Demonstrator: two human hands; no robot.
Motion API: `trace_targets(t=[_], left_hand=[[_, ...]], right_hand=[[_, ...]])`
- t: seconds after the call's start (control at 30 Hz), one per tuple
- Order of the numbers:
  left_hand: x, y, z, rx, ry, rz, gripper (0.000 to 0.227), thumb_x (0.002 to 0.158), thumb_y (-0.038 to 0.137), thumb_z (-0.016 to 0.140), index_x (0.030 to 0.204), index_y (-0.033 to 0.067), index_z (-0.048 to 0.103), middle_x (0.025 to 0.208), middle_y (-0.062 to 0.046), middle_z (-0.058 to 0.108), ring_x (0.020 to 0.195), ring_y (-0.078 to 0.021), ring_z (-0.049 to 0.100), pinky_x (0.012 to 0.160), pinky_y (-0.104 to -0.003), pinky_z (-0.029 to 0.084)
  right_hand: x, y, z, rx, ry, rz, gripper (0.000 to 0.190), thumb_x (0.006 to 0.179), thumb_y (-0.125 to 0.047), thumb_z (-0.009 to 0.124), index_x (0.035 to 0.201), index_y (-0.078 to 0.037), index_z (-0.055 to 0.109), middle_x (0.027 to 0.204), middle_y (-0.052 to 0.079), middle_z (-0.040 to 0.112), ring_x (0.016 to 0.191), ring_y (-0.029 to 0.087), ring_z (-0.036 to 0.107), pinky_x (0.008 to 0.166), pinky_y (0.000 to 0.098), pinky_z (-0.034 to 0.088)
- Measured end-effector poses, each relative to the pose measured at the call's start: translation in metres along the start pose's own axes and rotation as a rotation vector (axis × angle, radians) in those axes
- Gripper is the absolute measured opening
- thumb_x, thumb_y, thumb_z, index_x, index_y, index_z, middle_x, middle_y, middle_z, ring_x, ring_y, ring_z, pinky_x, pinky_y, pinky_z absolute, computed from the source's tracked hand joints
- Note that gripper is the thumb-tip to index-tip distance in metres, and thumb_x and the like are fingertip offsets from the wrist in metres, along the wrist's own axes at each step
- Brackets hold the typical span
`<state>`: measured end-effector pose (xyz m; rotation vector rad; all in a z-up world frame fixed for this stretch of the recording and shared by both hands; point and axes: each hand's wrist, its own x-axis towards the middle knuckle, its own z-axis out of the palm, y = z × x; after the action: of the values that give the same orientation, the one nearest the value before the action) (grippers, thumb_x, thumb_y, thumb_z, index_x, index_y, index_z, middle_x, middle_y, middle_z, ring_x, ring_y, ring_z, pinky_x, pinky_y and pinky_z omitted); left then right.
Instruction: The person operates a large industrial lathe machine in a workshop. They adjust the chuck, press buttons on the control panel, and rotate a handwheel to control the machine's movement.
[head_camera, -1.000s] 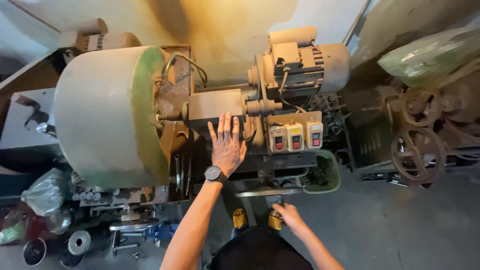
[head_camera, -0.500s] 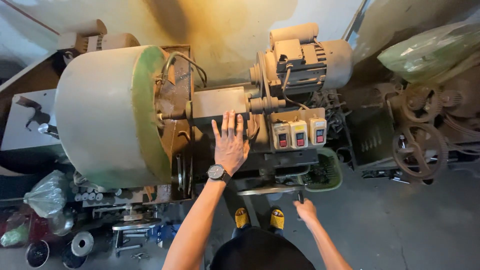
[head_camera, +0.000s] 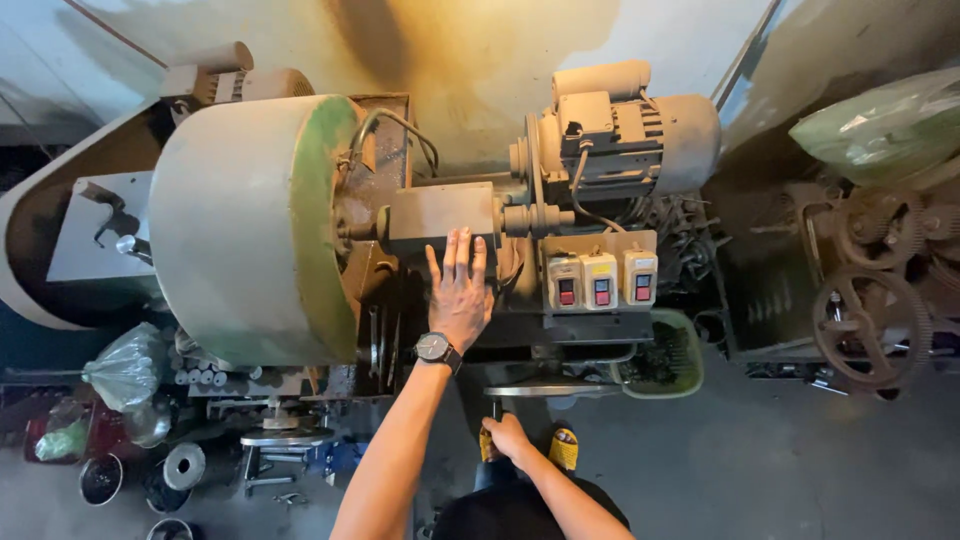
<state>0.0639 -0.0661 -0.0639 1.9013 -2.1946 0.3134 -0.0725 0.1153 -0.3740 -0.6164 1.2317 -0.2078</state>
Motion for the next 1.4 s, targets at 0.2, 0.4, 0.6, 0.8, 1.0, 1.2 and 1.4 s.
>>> trace_targets(t=[0.2,0.4,0.6,0.8,1.0,1.2,1.4], left_hand=[[0.0,0.006,0.014,-0.019,0.066,0.023,0.096,0.082,0.031,0.072,0.159,-0.002,0.026,0.166,-0.024,0.021,0.157,-0.0402,0.015,0.124,-0.07,0.008],[0.006,0.018,0.008,-0.041,0.059,0.023,0.097,0.083,0.032,0.073,0.16,-0.0017,0.023,0.167,-0.024,0.019,0.157,-0.0404,0.013,0.124,-0.07,0.008],[0.009,0.022,-0.003,-0.08,0.031,0.033,0.1,0.081,0.033,0.074,0.16,-0.001,0.023,0.167,-0.024,0.019,0.157,-0.0406,0.013,0.123,-0.07,0.007],[0.008,0.018,-0.001,-0.07,0.037,0.014,0.096,0.082,0.032,0.073,0.159,0.0001,0.026,0.166,-0.023,0.02,0.157,-0.039,0.014,0.124,-0.069,0.008],[0.003,0.007,-0.007,-0.068,0.014,0.008,0.094,0.082,0.032,0.072,0.158,-0.001,0.027,0.165,-0.024,0.022,0.156,-0.0413,0.015,0.123,-0.07,0.009],[0.005,0.003,-0.017,-0.083,-0.009,-0.015,0.096,0.08,0.032,0.073,0.158,0.0001,0.027,0.165,-0.023,0.023,0.156,-0.04,0.016,0.124,-0.067,0.009],[0.003,0.004,-0.012,-0.077,0.014,0.025,0.097,0.082,0.031,0.073,0.16,-0.0014,0.025,0.166,-0.023,0.021,0.157,-0.0403,0.015,0.125,-0.068,0.008]], right_hand=[[-0.109,-0.05,-0.097,-0.016,0.09,-0.004,0.024,0.093,-0.032,0.068,0.091,-0.009,0.062,0.071,0.003,0.063,0.056,0.014,0.06,0.052,0.0334,0.055],[-0.075,-0.001,-0.225,-0.007,0.248,-0.046,0.032,0.088,-0.034,0.071,0.084,-0.005,0.058,0.067,0.005,0.062,0.052,0.016,0.06,0.05,0.0356,0.054],[-0.015,0.035,-0.241,-0.389,0.586,0.042,0.046,0.091,-0.036,0.072,0.086,0.009,0.068,0.073,0.019,0.072,0.061,0.029,0.072,0.058,0.0406,0.057],[-0.051,0.021,-0.189,-0.418,0.625,-0.194,0.041,0.086,-0.033,0.074,0.094,0.007,0.067,0.076,0.02,0.073,0.064,0.028,0.072,0.06,0.0433,0.057],[-0.044,0.001,-0.031,-0.094,0.366,-0.202,0.037,0.087,-0.031,0.071,0.089,0.005,0.065,0.062,0.014,0.063,0.047,0.023,0.059,0.041,0.0376,0.045],[0.002,0.004,0.006,-0.075,0.07,-0.089,0.037,0.092,-0.034,0.069,0.087,0.003,0.069,0.067,0.013,0.07,0.048,0.023,0.066,0.043,0.0355,0.052],[-0.084,-0.032,-0.058,0.113,0.024,-0.052,0.03,0.094,-0.033,0.069,0.094,-0.004,0.059,0.069,-0.003,0.058,0.051,0.011,0.053,0.046,0.0313,0.047]])
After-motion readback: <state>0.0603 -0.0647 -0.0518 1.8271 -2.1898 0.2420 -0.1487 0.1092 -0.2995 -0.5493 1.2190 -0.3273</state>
